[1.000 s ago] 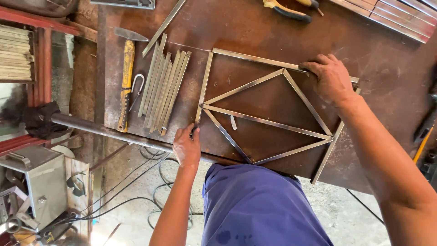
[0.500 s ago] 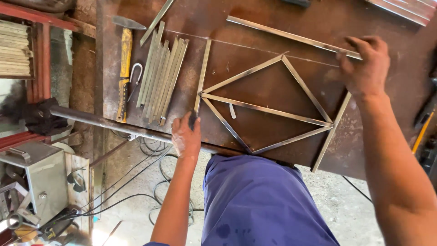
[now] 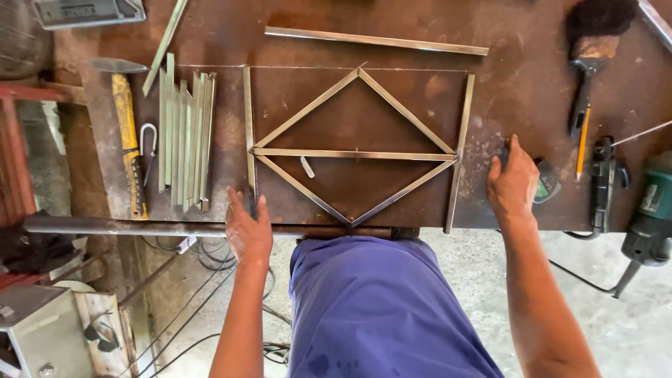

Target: Assembling and welding a decorative metal frame by measuring, positioning, and tack-welding metal bars.

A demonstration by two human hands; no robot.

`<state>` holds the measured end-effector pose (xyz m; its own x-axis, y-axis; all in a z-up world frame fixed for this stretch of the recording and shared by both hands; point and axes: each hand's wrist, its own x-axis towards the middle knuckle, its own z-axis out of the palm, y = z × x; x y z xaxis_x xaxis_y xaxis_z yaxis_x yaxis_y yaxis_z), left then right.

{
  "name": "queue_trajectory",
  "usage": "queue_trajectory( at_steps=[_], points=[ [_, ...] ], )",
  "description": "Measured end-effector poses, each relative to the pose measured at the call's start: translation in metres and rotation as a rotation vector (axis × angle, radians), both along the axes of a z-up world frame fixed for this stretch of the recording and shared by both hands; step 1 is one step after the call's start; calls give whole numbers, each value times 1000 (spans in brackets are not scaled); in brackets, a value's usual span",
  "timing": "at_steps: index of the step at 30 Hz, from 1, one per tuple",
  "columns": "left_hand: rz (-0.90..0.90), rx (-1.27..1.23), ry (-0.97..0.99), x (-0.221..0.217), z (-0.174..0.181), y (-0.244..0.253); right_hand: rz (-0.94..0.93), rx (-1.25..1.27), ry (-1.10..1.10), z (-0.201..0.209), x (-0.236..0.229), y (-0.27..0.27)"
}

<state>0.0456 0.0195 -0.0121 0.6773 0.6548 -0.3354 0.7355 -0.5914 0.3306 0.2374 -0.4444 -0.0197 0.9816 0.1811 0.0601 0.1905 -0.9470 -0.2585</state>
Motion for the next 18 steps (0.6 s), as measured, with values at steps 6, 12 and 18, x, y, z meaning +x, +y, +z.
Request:
queue_trajectory(
  at_steps=[6,12,18],
  points=[
    [46,35,0,3,0,6,-15,-200,-45,-59,2,-33],
    [19,7,-17,0,3,9,-81,-196,148,-11,6,-4],
    [-2,36,154,2,-2,12,-82,-273,151,-33,6,-10]
  ],
)
